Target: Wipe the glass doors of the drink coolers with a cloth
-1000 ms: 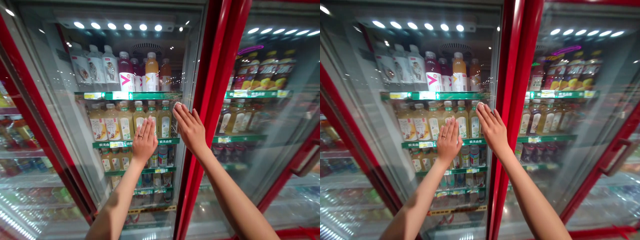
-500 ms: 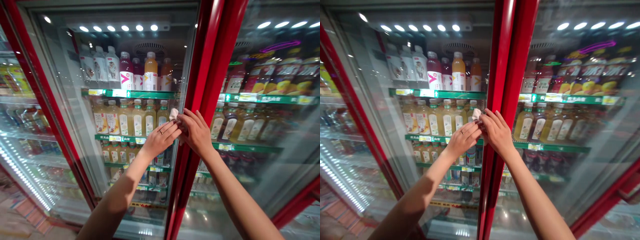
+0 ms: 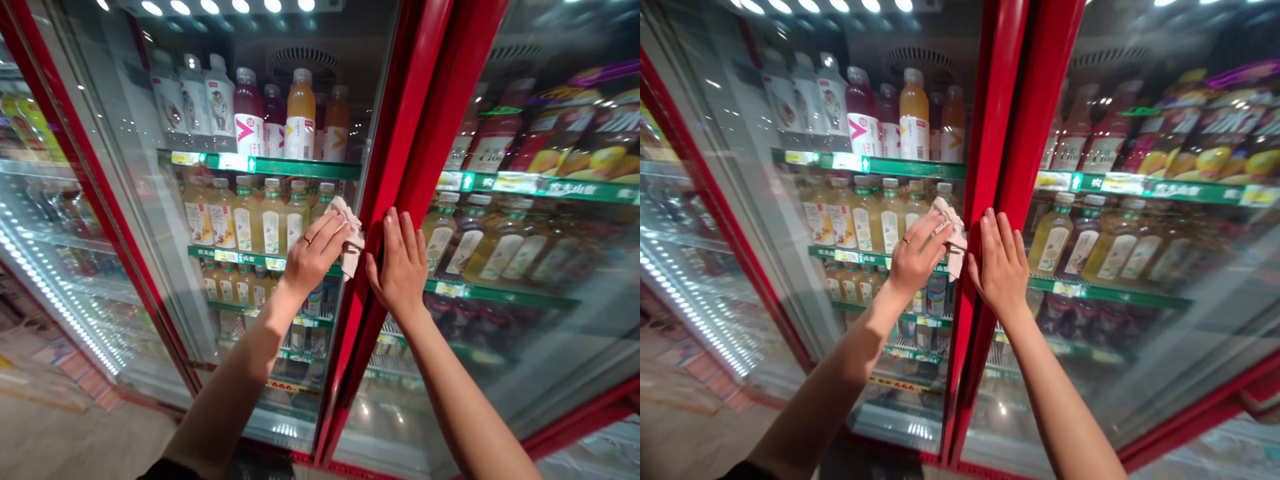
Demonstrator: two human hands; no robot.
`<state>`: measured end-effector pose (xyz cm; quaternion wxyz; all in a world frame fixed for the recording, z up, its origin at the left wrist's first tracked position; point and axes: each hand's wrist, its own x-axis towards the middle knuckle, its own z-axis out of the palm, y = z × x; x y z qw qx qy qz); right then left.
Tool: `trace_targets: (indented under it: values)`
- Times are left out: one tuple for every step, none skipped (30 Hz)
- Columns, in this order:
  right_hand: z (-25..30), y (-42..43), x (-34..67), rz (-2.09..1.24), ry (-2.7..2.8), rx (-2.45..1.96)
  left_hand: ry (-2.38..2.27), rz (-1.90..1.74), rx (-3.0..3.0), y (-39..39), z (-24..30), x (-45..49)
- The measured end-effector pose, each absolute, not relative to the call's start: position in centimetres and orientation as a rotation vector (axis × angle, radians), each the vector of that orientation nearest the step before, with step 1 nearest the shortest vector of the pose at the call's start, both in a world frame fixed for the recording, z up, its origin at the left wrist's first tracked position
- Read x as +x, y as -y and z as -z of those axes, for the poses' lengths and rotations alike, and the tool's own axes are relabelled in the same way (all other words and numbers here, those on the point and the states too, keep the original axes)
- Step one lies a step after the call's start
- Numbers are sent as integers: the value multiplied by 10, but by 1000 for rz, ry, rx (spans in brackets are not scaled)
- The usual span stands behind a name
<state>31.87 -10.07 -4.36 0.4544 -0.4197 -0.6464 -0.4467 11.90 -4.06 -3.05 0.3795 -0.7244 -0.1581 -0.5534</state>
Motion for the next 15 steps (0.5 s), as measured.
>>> trace_targets:
  values:
    - [46,100,319,1107,1593,-1051,372,1450,-1851,42,35,122]
    - [48,100,319,1116,1596,-1063,346,1483,-1863,43,40,124]
    - [50,100,320,1130,1597,-1071,328,1505,-1890,45,46,126]
    - [51,99,320,1147,1593,-1074,319,1517,-1924,47,52,128]
    - [52,99,320,1161,1587,-1075,320,1520,-1958,50,57,130]
    - [52,99,320,1172,1580,-1080,333,1515,-1983,52,62,131]
    - [53,99,320,1178,1576,-1088,354,1506,-1992,53,65,131]
    - [53,99,319,1180,1573,-1096,373,1497,-1985,54,67,131]
    - [53,99,319,1176,1574,-1102,386,1490,-1969,53,68,130]
    - [53,99,318,1170,1575,-1104,391,1489,-1952,52,66,129]
    - [53,99,318,1165,1575,-1104,390,1495,-1939,49,63,128]
    - [53,99,318,1164,1573,-1100,388,1512,-1930,46,58,128]
    - [53,99,317,1166,1570,-1095,386,1539,-1921,43,51,129]
    - [53,100,317,1169,1567,-1093,386,1576,-1909,40,45,130]
    - [53,100,317,1174,1565,-1092,382,1616,-1895,38,38,133]
